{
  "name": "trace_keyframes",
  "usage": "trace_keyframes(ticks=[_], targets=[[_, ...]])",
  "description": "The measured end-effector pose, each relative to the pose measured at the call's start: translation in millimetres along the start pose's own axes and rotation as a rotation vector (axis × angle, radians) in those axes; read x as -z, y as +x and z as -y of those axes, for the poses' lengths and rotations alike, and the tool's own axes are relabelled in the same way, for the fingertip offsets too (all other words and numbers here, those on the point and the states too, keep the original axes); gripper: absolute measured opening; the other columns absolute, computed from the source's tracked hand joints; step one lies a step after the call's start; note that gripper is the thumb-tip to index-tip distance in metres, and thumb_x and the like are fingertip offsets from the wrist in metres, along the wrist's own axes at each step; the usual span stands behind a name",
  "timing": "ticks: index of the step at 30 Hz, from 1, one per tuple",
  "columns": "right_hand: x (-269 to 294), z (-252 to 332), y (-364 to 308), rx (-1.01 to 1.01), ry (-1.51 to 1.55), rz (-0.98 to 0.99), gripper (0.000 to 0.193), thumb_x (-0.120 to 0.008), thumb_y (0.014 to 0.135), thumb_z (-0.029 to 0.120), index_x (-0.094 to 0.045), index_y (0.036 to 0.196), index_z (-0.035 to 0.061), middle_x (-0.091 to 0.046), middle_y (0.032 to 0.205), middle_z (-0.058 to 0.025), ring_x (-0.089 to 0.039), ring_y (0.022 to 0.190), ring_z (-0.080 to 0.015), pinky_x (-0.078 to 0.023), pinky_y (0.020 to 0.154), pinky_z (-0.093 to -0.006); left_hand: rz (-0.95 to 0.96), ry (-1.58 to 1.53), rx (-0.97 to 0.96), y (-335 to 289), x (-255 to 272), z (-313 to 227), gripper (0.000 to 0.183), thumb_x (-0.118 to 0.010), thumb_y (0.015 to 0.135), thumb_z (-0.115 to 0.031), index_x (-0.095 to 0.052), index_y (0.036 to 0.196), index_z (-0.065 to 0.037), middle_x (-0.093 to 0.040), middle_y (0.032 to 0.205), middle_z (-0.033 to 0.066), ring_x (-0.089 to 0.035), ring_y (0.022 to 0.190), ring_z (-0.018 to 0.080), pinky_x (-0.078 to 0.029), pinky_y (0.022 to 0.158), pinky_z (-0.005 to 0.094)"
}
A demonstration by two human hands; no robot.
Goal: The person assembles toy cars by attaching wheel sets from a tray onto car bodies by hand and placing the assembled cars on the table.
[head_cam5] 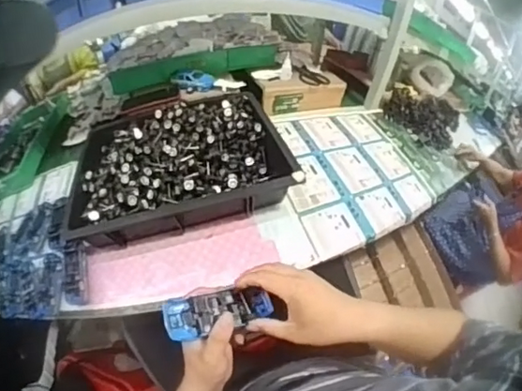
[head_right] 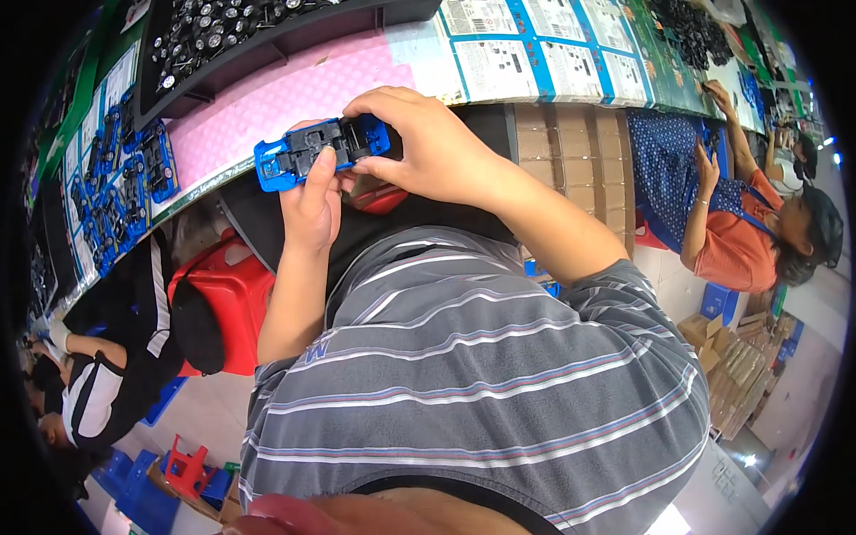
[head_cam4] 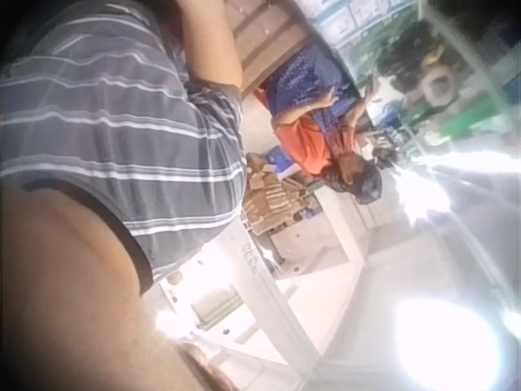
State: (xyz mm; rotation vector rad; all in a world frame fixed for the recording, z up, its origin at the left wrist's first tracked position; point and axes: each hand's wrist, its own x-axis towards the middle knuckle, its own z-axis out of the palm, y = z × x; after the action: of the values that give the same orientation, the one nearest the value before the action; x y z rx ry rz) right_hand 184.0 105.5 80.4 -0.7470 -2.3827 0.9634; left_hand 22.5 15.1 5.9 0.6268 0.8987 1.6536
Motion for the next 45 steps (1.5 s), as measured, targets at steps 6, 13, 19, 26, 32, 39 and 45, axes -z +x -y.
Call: trace_keyframes(ticks=[6,13,19,26,32,39,45], targets=[[50,-14,49,0.117,-0.256,-0.218,0.039,-0.083,0.077,0.011,-0.066,0.111,0.0007,-0.07,0.104,-0.009,-0.067,0.098,-0.0218,-0.051,0.089,-0.0319,-0.007,0.003,-0.051,-7,12,-9,0.044,-0.064,0.094,-0.021,-0.048,0.131,-0.004,-0.064,0.107,0.0098,-0.06,0.078,0.0152,-0.047,0.063,0.0276],[69,-88,178,-0.079,-0.459,-0.003,0.032,-0.08,0.077,0.025,-0.073,0.096,0.0002,-0.072,0.087,-0.0184,-0.07,0.079,-0.0333,-0.055,0.074,-0.0392,0.03,-0.022,-0.045,-3,13,-4,0.045,-0.064,0.094,-0.02,-0.047,0.132,-0.005,-0.064,0.107,0.0108,-0.059,0.079,0.0162,-0.047,0.064,0.0288],[62,-107,184,-0.116,-0.243,0.081,0.032,-0.081,0.078,0.021,-0.074,0.103,0.0018,-0.074,0.088,-0.0158,-0.07,0.081,-0.0232,-0.054,0.076,-0.0335,-0.071,-0.082,-0.006,-5,9,-8,0.04,-0.069,0.092,-0.013,-0.05,0.126,-0.003,-0.064,0.096,0.0076,-0.061,0.073,0.0135,-0.049,0.061,0.025],[66,-101,170,-0.14,-0.223,-0.085,0.034,-0.082,0.076,0.015,-0.073,0.106,0.0,-0.071,0.083,-0.011,-0.066,0.075,-0.0186,-0.053,0.072,-0.0316,-0.06,-0.056,-0.012,-2,11,-11,0.037,-0.068,0.093,-0.013,-0.051,0.125,-0.004,-0.064,0.095,0.0069,-0.061,0.073,0.013,-0.049,0.06,0.025],[78,-113,156,-0.256,0.078,-0.181,0.019,-0.074,0.085,0.007,-0.072,0.102,-0.0017,-0.07,0.082,-0.0083,-0.065,0.075,-0.0168,-0.052,0.072,-0.0296,-0.068,-0.07,0.022,-3,10,-7,0.037,-0.068,0.093,-0.013,-0.051,0.125,-0.004,-0.064,0.094,0.0059,-0.061,0.072,0.0117,-0.049,0.06,0.0241],[64,-100,134,-0.09,0.078,-0.488,0.009,-0.062,0.09,-0.004,-0.062,0.099,-0.0049,-0.066,0.097,-0.0105,-0.068,0.085,-0.0179,-0.053,0.077,-0.0282,-0.074,-0.045,0.064,-6,10,-2,0.038,-0.071,0.091,-0.012,-0.052,0.124,-0.006,-0.064,0.093,0.0041,-0.062,0.072,0.0105,-0.05,0.061,0.0232],[19,-16,72,-0.002,0.29,-0.08,0.026,-0.073,0.083,0.003,-0.064,0.107,-0.0023,-0.068,0.096,-0.0119,-0.068,0.091,-0.0235,-0.053,0.082,-0.0321,-0.012,0.055,0.064,-3,15,0,0.038,-0.067,0.093,-0.009,-0.051,0.128,-0.007,-0.064,0.096,0.0043,-0.061,0.076,0.0128,-0.048,0.063,0.0256]])
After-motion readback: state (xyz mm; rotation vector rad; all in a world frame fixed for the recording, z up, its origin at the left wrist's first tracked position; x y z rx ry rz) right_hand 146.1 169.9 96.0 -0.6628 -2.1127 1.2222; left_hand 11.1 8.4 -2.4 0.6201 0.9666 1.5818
